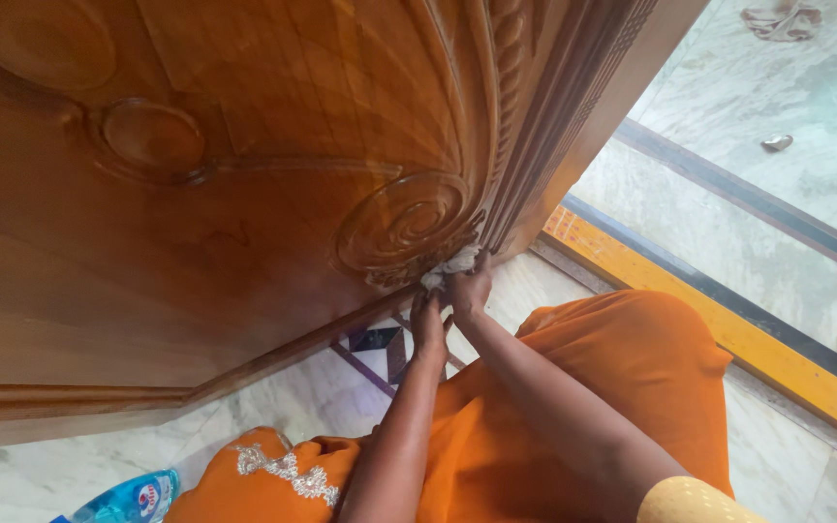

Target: The person sits on the floor and wipes the lower section of a wooden door using a white cloth. They focus on cleaning the carved details and the bottom edge of the door, moving the cloth back and forth to remove dust.

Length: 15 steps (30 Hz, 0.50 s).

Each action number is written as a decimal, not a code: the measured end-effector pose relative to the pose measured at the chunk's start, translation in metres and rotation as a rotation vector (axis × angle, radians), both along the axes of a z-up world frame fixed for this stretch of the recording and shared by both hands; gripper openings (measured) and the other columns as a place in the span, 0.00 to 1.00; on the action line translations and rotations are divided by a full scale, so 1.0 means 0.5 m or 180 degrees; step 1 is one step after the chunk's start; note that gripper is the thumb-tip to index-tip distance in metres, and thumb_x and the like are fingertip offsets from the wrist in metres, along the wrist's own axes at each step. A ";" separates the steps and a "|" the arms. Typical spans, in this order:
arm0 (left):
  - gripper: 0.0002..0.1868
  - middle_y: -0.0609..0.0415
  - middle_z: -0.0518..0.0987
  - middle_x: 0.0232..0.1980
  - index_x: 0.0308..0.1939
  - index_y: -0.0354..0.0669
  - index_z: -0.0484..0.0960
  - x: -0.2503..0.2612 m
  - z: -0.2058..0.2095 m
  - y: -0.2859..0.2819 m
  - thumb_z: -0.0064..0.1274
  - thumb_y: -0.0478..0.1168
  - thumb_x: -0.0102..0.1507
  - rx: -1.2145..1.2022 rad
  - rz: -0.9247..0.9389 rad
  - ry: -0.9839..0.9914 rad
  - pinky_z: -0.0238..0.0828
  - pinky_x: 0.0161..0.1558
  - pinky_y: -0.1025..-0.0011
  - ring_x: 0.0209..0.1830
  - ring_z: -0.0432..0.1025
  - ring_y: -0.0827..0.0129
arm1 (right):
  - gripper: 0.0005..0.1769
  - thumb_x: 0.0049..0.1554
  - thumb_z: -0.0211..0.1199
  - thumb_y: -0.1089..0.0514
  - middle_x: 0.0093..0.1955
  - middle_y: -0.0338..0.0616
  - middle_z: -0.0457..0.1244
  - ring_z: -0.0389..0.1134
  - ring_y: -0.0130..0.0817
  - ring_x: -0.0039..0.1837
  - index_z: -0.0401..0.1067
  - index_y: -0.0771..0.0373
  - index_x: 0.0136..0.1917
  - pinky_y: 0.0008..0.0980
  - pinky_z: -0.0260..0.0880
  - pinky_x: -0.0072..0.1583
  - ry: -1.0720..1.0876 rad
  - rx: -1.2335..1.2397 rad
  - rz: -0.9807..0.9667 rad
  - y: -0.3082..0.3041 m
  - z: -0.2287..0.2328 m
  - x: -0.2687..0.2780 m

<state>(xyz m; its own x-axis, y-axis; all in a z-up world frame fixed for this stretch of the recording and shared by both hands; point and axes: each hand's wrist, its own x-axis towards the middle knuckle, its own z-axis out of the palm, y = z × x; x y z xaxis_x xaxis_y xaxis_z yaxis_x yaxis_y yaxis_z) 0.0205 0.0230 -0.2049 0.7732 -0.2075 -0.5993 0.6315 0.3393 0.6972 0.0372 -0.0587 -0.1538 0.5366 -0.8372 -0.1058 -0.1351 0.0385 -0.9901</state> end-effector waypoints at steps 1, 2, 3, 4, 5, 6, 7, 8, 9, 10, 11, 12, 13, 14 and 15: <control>0.31 0.57 0.70 0.70 0.74 0.51 0.64 0.004 0.002 0.007 0.49 0.50 0.67 -0.0077 0.0112 0.0045 0.69 0.56 0.62 0.64 0.67 0.67 | 0.29 0.51 0.62 0.67 0.57 0.52 0.70 0.72 0.41 0.56 0.64 0.63 0.66 0.36 0.72 0.57 -0.0040 0.0080 -0.0004 0.006 0.005 0.002; 0.29 0.57 0.71 0.68 0.71 0.51 0.66 0.006 0.004 0.014 0.50 0.49 0.66 -0.0152 0.0218 0.0097 0.69 0.54 0.62 0.61 0.68 0.68 | 0.29 0.50 0.62 0.68 0.57 0.53 0.70 0.72 0.42 0.56 0.64 0.65 0.65 0.37 0.72 0.57 -0.0060 -0.0003 0.0004 0.010 0.007 0.001; 0.27 0.58 0.71 0.66 0.69 0.51 0.69 0.008 0.006 0.019 0.51 0.48 0.66 -0.0227 0.0324 0.0149 0.69 0.52 0.63 0.58 0.68 0.69 | 0.29 0.49 0.63 0.69 0.58 0.54 0.70 0.72 0.44 0.57 0.64 0.66 0.64 0.38 0.71 0.58 -0.0080 -0.0085 0.0012 0.014 0.006 0.002; 0.25 0.58 0.72 0.63 0.67 0.51 0.70 0.009 0.007 0.025 0.51 0.47 0.66 -0.0231 0.0372 0.0157 0.69 0.51 0.63 0.56 0.68 0.69 | 0.28 0.48 0.63 0.69 0.58 0.55 0.69 0.72 0.45 0.57 0.64 0.67 0.63 0.39 0.71 0.58 -0.0097 -0.0165 0.0024 0.020 0.004 0.001; 0.23 0.58 0.72 0.61 0.66 0.50 0.71 0.009 0.008 0.031 0.51 0.46 0.67 -0.0235 0.0421 0.0165 0.69 0.50 0.64 0.54 0.68 0.69 | 0.28 0.48 0.63 0.69 0.58 0.56 0.69 0.72 0.46 0.58 0.64 0.67 0.63 0.40 0.71 0.58 0.0022 -0.0180 -0.0013 0.028 0.001 0.001; 0.21 0.58 0.73 0.59 0.64 0.50 0.72 0.009 0.010 0.037 0.52 0.45 0.67 -0.0242 0.0470 0.0171 0.68 0.50 0.65 0.52 0.68 0.69 | 0.28 0.48 0.63 0.69 0.59 0.57 0.68 0.71 0.47 0.58 0.65 0.67 0.63 0.40 0.70 0.59 0.0140 -0.0196 -0.0049 0.036 -0.002 0.002; 0.20 0.59 0.74 0.58 0.63 0.50 0.73 0.006 0.010 0.045 0.51 0.44 0.67 -0.0262 0.0468 0.0106 0.68 0.49 0.66 0.52 0.69 0.71 | 0.28 0.48 0.63 0.70 0.59 0.58 0.68 0.71 0.48 0.59 0.65 0.67 0.63 0.41 0.70 0.59 0.0257 -0.0213 -0.0084 0.045 -0.003 0.002; 0.19 0.60 0.75 0.57 0.62 0.51 0.73 0.007 0.013 0.054 0.50 0.42 0.66 -0.0287 0.0467 0.0024 0.67 0.49 0.67 0.52 0.69 0.72 | 0.30 0.47 0.65 0.70 0.59 0.59 0.67 0.69 0.51 0.59 0.64 0.68 0.63 0.42 0.69 0.59 0.0267 -0.0344 -0.0099 0.055 -0.002 0.007; 0.19 0.61 0.76 0.56 0.61 0.51 0.74 0.011 0.016 0.060 0.50 0.41 0.66 -0.0312 0.0467 -0.0057 0.66 0.49 0.69 0.52 0.70 0.74 | 0.31 0.47 0.66 0.70 0.59 0.61 0.66 0.68 0.53 0.60 0.63 0.68 0.64 0.44 0.67 0.60 0.0277 -0.0474 -0.0115 0.067 0.000 0.008; 0.18 0.61 0.77 0.55 0.61 0.51 0.75 0.008 0.017 0.069 0.50 0.41 0.65 -0.0237 0.0528 -0.0107 0.66 0.48 0.69 0.51 0.70 0.74 | 0.33 0.47 0.67 0.70 0.60 0.62 0.65 0.66 0.55 0.61 0.62 0.68 0.65 0.45 0.66 0.60 0.0309 -0.0596 -0.0119 0.081 0.001 0.002; 0.18 0.61 0.77 0.54 0.60 0.50 0.76 0.008 0.019 0.077 0.50 0.40 0.65 -0.0161 0.0589 -0.0156 0.65 0.47 0.69 0.50 0.70 0.73 | 0.32 0.47 0.66 0.70 0.59 0.61 0.65 0.67 0.53 0.60 0.62 0.67 0.65 0.44 0.68 0.59 0.0383 -0.0392 -0.0052 0.090 0.005 -0.001; 0.18 0.61 0.77 0.53 0.60 0.50 0.76 0.009 0.022 0.084 0.49 0.39 0.65 -0.0090 0.0649 -0.0211 0.65 0.46 0.70 0.49 0.69 0.73 | 0.32 0.47 0.65 0.70 0.58 0.60 0.66 0.68 0.52 0.59 0.61 0.67 0.65 0.44 0.69 0.58 0.0451 -0.0192 0.0015 0.094 0.012 -0.001; 0.19 0.60 0.77 0.54 0.61 0.49 0.76 0.011 0.024 0.090 0.49 0.38 0.65 -0.0091 0.0701 -0.0226 0.64 0.47 0.70 0.50 0.69 0.72 | 0.32 0.48 0.64 0.70 0.57 0.59 0.66 0.70 0.51 0.57 0.61 0.66 0.65 0.43 0.70 0.57 0.0519 0.0007 0.0084 0.101 0.019 -0.002; 0.20 0.60 0.77 0.55 0.61 0.48 0.76 0.010 0.026 0.095 0.49 0.38 0.65 -0.0093 0.0743 -0.0236 0.64 0.47 0.70 0.50 0.70 0.72 | 0.32 0.48 0.63 0.70 0.56 0.58 0.66 0.70 0.51 0.57 0.60 0.66 0.66 0.43 0.71 0.56 0.0486 0.0021 0.0130 0.110 0.024 -0.005; 0.21 0.59 0.77 0.56 0.62 0.47 0.76 0.008 0.027 0.101 0.49 0.37 0.65 -0.0094 0.0785 -0.0247 0.64 0.48 0.70 0.51 0.70 0.71 | 0.32 0.48 0.61 0.71 0.56 0.58 0.65 0.70 0.51 0.56 0.60 0.66 0.66 0.42 0.72 0.55 0.0453 0.0036 0.0175 0.121 0.029 -0.008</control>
<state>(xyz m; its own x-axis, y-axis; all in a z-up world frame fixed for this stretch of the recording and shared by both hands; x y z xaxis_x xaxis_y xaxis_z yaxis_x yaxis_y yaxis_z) 0.0245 0.0737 -0.1915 0.8460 -0.0236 -0.5326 0.4721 0.4973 0.7279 0.0332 0.0017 -0.1392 0.5606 -0.8052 -0.1934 -0.2764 0.0382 -0.9603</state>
